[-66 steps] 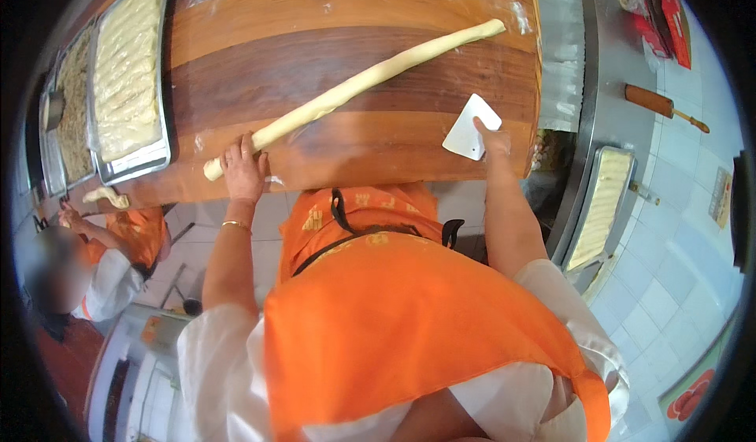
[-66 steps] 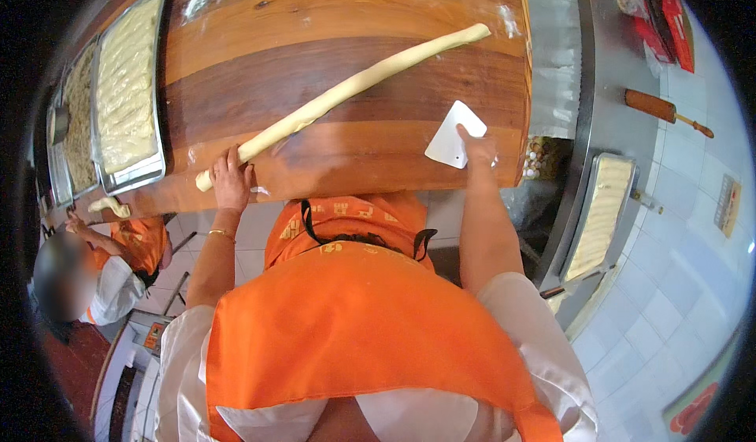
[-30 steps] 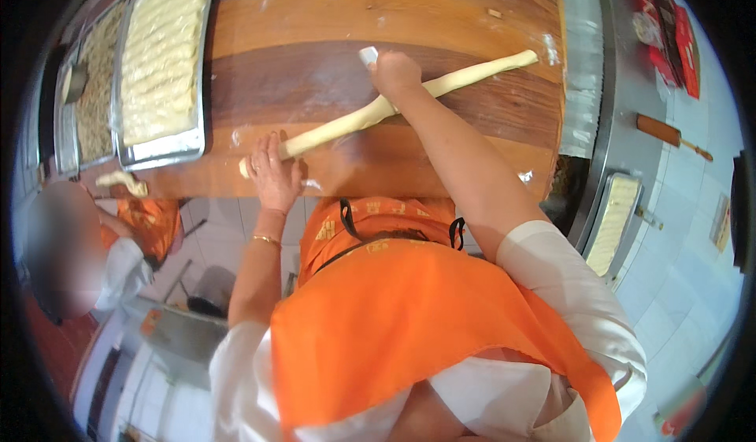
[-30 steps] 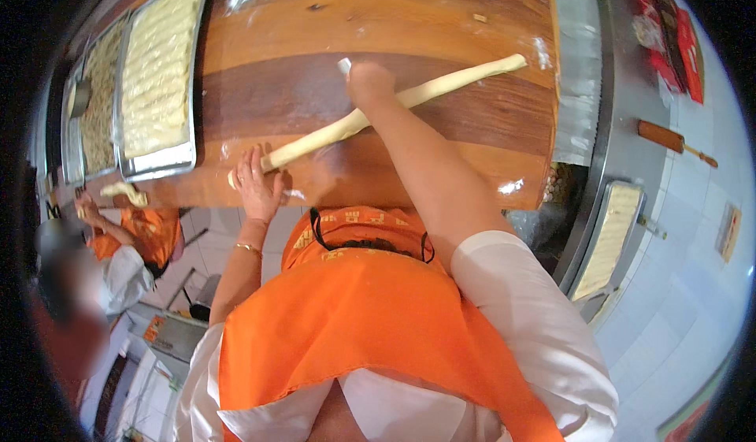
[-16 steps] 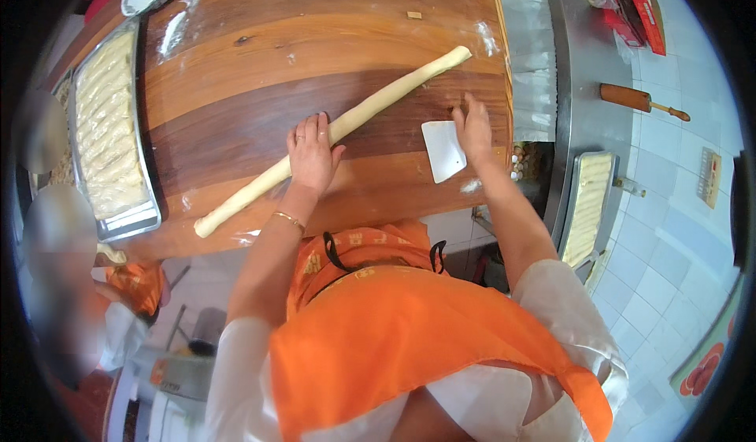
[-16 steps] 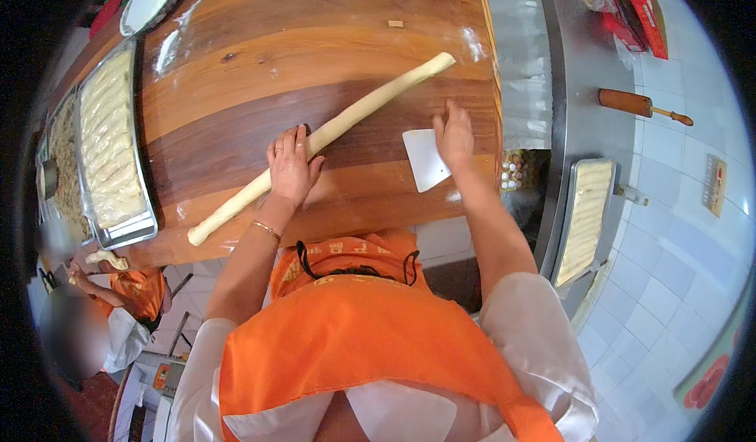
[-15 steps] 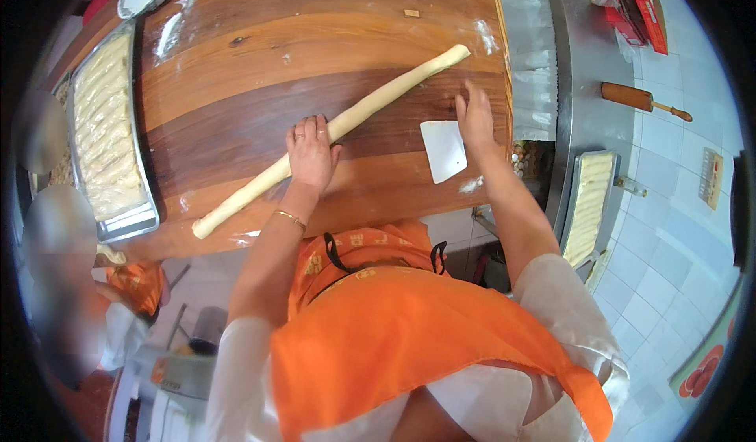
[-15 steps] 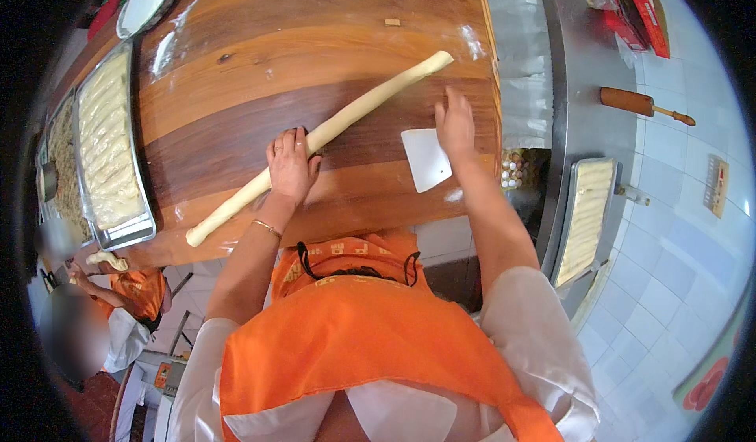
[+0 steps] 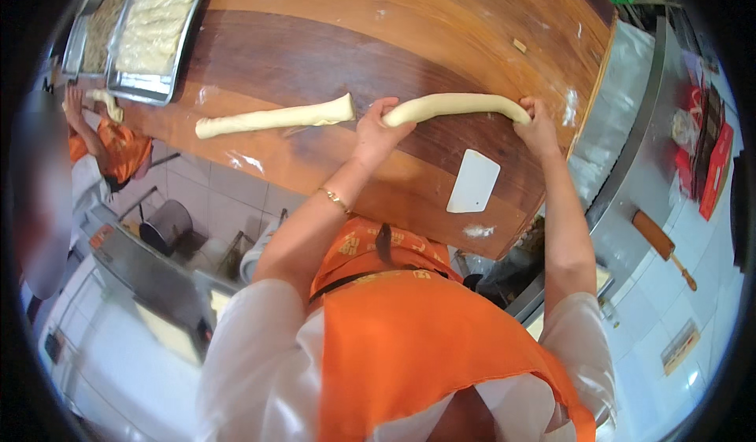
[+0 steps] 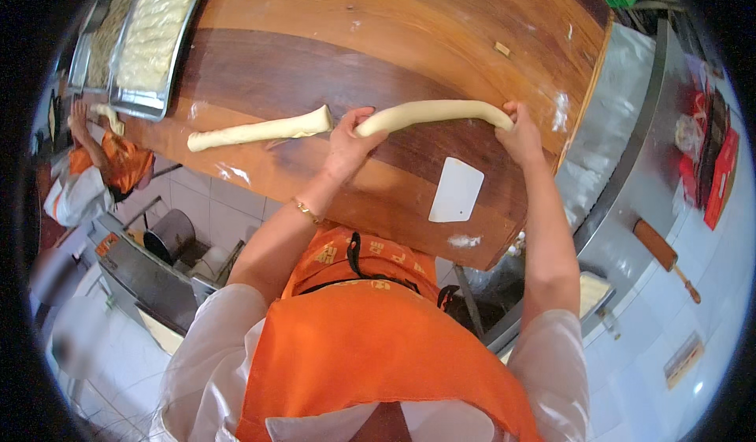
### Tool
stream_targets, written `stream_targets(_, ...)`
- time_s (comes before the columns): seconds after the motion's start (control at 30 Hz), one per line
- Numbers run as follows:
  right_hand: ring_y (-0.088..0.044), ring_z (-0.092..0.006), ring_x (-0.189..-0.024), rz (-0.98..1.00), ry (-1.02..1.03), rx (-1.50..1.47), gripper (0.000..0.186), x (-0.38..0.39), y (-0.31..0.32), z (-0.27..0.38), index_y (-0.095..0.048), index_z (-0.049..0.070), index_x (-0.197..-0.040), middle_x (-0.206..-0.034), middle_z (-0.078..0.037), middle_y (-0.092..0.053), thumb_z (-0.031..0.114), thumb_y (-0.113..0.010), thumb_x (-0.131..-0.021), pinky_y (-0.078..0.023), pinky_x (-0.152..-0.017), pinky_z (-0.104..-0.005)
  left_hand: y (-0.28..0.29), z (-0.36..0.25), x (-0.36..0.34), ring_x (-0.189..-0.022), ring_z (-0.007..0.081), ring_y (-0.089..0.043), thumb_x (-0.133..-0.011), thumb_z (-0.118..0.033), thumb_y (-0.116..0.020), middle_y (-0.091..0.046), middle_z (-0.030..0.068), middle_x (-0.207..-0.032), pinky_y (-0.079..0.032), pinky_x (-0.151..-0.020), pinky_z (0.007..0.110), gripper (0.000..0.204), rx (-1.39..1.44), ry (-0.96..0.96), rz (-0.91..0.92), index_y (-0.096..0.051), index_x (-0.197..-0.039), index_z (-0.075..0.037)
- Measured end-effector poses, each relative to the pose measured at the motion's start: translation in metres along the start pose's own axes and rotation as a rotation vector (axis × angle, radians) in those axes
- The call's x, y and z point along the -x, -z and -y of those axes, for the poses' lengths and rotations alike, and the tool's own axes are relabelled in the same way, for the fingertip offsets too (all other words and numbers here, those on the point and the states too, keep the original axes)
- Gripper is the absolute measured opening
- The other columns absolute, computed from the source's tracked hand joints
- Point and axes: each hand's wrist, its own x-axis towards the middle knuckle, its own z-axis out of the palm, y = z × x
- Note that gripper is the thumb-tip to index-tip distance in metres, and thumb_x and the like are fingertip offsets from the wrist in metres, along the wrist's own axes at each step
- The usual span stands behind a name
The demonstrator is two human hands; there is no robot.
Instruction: The person cuts a long piece of dough using a plastic scraper, rolls the resulting pieces into tubes, and organizes them in metal trays before covering the trays with plastic wrap.
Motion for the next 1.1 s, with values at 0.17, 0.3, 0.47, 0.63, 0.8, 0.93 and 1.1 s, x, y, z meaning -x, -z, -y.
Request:
stream_targets(0.17, -0.058, -0.0103, -0.068, 0.159, -0.359, -0.602, 0.025, 0.038, -0.006, 0.039, -0.061, 0.006, -0.109, -0.080, -0.002, -0.061, 0.015, -0.070, -0.087, -0.047, -0.059, -0.0264, 0.024, -0.027, 0.006, -0.073, 0.0056, -0.059, -0.089, -0.015, -0.073, -0.068, 0.0010, -0.089, -0.047, -0.060, 0.020, 0.025, 0.312, 0.365, 0.112, -0.068, -0.111, -0.006)
stream_targets(0.3, -0.054, -0.0050, -0.062, 0.250, -0.299, -0.649, 0.024, 0.085, -0.025, 0.068, -0.065, 0.008, -0.113, -0.078, 0.002, -0.063, 0.020, -0.067, -0.093, -0.043, -0.054, -0.0217, 0.112, -0.033, 0.025, -0.064, 0.0046, -0.056, -0.090, -0.020, -0.073, -0.066, -0.0008, -0.083, -0.044, -0.053, 0.019, 0.021, 0.177, 0.274, 0.160, -0.070, -0.108, -0.008)
stream_targets(0.47, -0.065, -0.0186, -0.087, 0.512, 0.004, -0.357, 0.034, 0.090, -0.080, 0.173, -0.068, 0.006, -0.117, -0.098, -0.007, -0.071, 0.023, -0.072, -0.088, -0.051, -0.078, -0.0325, 0.293, 0.028, 0.035, -0.080, 0.0111, -0.064, -0.088, -0.023, -0.075, -0.068, 0.0035, -0.097, -0.051, -0.061, 0.024, 0.029, 0.234, 0.470, -0.020, -0.066, -0.111, -0.008)
stream_targets(0.63, -0.066, -0.0310, -0.098, 0.312, 0.264, -0.227, 0.033, 0.054, -0.164, 0.247, -0.068, 0.004, -0.110, -0.107, -0.017, -0.069, 0.023, -0.076, -0.085, -0.050, -0.086, -0.0371, 0.392, 0.075, 0.026, -0.085, 0.0137, -0.065, -0.084, -0.016, -0.078, -0.066, 0.0074, -0.102, -0.053, -0.065, 0.025, 0.043, 0.224, 0.434, -0.330, -0.058, -0.120, -0.002)
stream_targets(0.8, -0.066, -0.0288, -0.092, 0.181, -0.260, -0.269, 0.048, 0.040, -0.223, 0.237, -0.055, 0.005, -0.114, -0.101, -0.016, -0.067, 0.030, -0.080, -0.081, -0.051, -0.083, -0.0369, 0.389, 0.095, 0.001, -0.098, 0.0193, -0.064, -0.083, -0.006, -0.074, -0.061, 0.0139, -0.118, -0.056, -0.076, 0.030, 0.062, 0.133, 0.226, -0.468, -0.045, -0.137, 0.004)
stream_targets(0.93, -0.064, -0.0292, -0.097, 0.090, -0.465, -0.449, 0.053, 0.042, -0.209, 0.293, -0.051, 0.008, -0.123, -0.104, -0.016, -0.066, 0.032, -0.076, -0.083, -0.050, -0.085, -0.0373, 0.389, 0.111, -0.009, -0.105, 0.0265, -0.062, -0.081, -0.015, -0.075, -0.060, 0.0177, -0.119, -0.054, -0.086, 0.036, 0.057, 0.018, 0.191, -0.391, -0.054, -0.132, 0.001)
stream_targets(1.1, -0.055, -0.0310, -0.114, -0.040, -0.334, -0.150, 0.048, 0.034, -0.225, 0.304, -0.051, 0.013, -0.126, -0.112, -0.018, -0.059, 0.030, -0.073, -0.086, -0.044, -0.098, -0.0384, 0.379, 0.096, -0.010, -0.102, 0.0259, -0.061, -0.082, -0.017, -0.076, -0.060, 0.0150, -0.110, -0.053, -0.084, 0.039, 0.038, -0.230, 0.102, -0.441, -0.061, -0.113, -0.003)
